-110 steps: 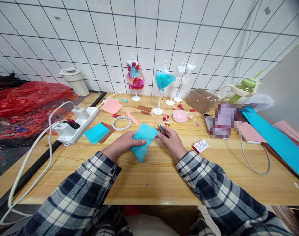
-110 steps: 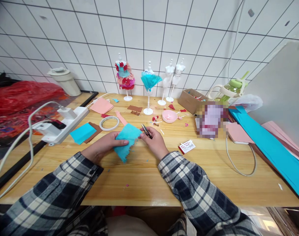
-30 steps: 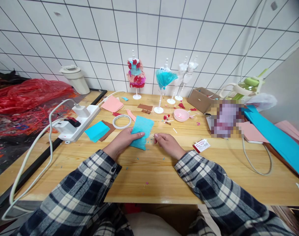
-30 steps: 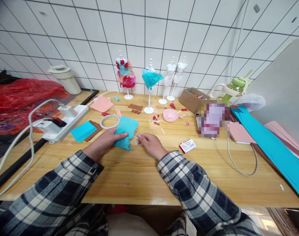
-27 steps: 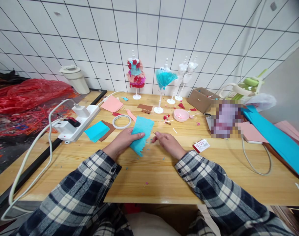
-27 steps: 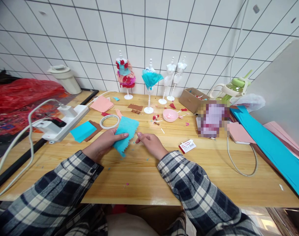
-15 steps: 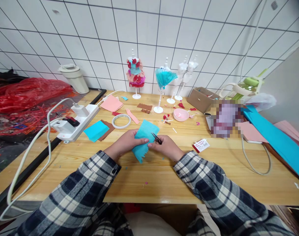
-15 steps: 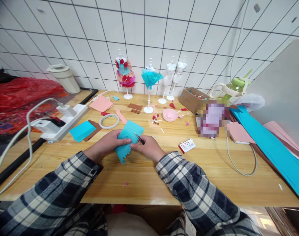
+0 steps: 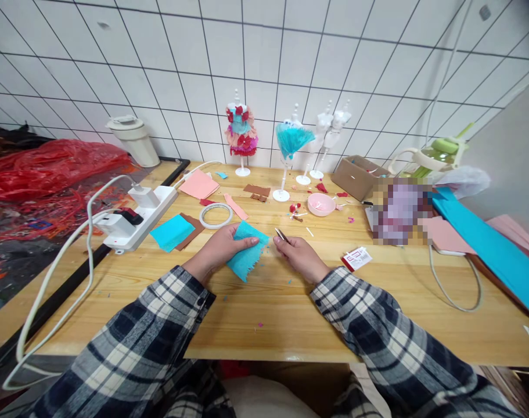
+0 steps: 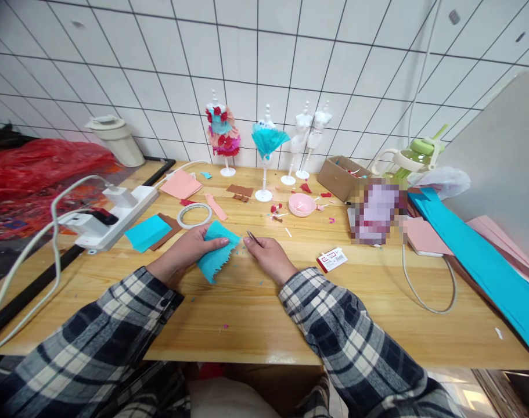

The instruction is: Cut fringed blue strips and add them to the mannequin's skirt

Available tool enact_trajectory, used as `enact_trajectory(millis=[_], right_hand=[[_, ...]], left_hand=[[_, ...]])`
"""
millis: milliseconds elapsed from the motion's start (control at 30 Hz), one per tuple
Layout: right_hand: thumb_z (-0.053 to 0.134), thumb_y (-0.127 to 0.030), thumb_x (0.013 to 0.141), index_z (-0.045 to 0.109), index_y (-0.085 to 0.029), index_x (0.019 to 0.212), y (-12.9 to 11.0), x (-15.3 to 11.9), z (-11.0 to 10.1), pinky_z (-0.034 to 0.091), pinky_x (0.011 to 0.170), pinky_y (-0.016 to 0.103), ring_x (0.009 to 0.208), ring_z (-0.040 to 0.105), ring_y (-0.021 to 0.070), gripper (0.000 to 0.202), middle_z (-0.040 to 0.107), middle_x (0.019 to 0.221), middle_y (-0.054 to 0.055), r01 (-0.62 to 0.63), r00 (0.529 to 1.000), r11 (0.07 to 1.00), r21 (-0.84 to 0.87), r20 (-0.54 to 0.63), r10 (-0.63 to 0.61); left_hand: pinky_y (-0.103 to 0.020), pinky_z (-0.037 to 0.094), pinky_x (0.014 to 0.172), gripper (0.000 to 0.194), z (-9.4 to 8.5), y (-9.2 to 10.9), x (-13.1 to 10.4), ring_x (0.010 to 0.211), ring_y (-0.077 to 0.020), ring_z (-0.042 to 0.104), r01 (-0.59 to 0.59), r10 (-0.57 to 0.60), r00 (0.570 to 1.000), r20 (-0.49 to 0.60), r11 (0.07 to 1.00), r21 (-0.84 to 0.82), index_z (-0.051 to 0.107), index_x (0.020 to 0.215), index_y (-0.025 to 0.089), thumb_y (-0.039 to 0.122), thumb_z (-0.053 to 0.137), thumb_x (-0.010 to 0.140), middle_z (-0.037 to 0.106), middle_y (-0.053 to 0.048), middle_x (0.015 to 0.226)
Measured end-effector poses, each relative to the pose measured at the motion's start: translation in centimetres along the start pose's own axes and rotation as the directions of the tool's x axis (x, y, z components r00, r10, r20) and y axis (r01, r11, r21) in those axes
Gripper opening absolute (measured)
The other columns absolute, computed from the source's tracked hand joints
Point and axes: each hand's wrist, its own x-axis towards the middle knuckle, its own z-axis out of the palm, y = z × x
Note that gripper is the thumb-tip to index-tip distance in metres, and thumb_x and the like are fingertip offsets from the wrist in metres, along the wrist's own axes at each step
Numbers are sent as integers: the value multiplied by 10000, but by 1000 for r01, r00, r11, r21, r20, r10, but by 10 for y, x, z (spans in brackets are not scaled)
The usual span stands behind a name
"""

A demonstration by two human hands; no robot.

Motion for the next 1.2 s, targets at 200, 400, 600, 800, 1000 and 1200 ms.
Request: enact_trajectory(millis=[200,400,600,800,1000,1200], right_hand=[[677,-434,724,657,-152,1030,-6,-4,1,286,514,230,528,395,83,416,564,656,-31,-15,1000,994,108,7,14],[728,-504,685,601,-158,776,-7,-10,13,187,448,222,459,266,49,379,400,538,-82,-69,996,968,240,76,52],[684,-473,697,546,-187,758,-1,-6,13,137,394,224,392,232,43,324,433,538,-86,-180,982,937,299,108,154],[690,-493,706,573,-171,712,-1,-7,13,216,441,224,455,311,65,342,433,523,-70,-85,992,981,172,103,68],[692,-489,707,558,-175,719,7,0,10,307,502,227,534,391,88,342,491,607,-43,44,995,988,151,-92,-30],[699,-535,698,576,-177,772,4,-2,10,285,467,227,483,353,74,386,516,625,-39,33,995,991,131,-96,-20]], left_hand=[[-354,545,724,475,0,-4,3,778,-221,676,-65,65,998,-16,998,-23,667,932,162,453,836,597,739,-66,929],[-358,545,730,489,6,-4,1,808,-239,677,-72,70,996,51,996,50,664,952,162,457,831,600,740,-69,948],[-371,544,741,476,10,-2,0,802,-246,681,-94,91,995,32,990,108,665,967,164,461,811,625,744,-66,935],[-374,548,730,496,10,-3,1,831,-266,683,-112,111,994,16,989,92,671,960,166,467,827,598,747,-73,948],[-400,525,860,489,6,-7,2,927,-288,684,-21,22,977,214,1000,-6,725,1006,156,482,796,649,745,-96,1028],[-418,516,893,456,6,-9,1,903,-266,687,48,-28,973,227,995,-85,746,969,168,420,842,601,756,-82,987]])
